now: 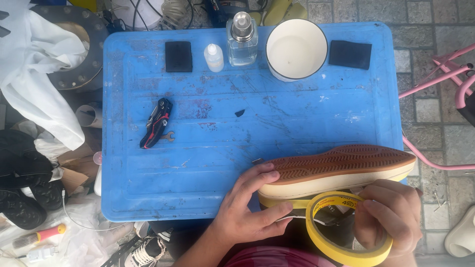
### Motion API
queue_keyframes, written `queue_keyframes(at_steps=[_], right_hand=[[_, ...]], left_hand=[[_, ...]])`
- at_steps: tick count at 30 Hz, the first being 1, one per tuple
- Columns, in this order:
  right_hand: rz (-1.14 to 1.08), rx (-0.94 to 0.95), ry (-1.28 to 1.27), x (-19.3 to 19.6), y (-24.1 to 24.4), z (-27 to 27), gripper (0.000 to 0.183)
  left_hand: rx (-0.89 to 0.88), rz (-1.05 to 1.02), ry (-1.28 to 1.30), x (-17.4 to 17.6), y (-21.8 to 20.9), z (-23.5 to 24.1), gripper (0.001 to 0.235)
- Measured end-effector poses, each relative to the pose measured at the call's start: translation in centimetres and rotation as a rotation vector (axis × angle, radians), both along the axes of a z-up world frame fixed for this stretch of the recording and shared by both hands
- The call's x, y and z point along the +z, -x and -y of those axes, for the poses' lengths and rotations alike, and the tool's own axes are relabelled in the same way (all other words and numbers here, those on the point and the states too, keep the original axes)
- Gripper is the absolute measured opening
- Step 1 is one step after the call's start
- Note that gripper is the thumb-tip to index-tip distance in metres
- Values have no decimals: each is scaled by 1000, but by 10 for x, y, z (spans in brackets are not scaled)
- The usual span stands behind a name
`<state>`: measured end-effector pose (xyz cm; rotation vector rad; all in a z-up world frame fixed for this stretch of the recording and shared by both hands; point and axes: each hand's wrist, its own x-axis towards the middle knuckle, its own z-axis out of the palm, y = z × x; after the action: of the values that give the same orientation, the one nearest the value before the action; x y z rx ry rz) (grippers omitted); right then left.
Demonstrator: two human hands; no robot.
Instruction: The person applies yellow masking tape along the edge of a sneaker's sole and midsole. They wrap the tape around the shoe's perimeter, press it down, and smooth the edges to ensure it adheres properly.
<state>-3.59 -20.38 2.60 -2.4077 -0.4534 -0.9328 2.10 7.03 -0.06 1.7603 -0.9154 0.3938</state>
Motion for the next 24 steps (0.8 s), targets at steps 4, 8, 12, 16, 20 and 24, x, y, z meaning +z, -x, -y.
queue_keyframes(at_steps=[4,8,12,16,20,24], right_hand=[[21,-51,2,-2,4,-2,23],[30,-27,-14,4,4,-2,20],[-2,2,-139,10,3,-5,14],[-30,56,-197,19,0,-8,14],[-131,191,-335,30,1,-12,13],[-234,444,-527,34,-3,-17,13]], left_hand=[[-4,-8,-5,-1,1,-1,46],[19,6,-26,0,2,0,48],[22,24,-68,-2,3,0,51],[19,14,-99,-1,4,0,54],[-17,34,-129,1,-3,-7,54],[-67,52,-177,6,-17,-28,52]])
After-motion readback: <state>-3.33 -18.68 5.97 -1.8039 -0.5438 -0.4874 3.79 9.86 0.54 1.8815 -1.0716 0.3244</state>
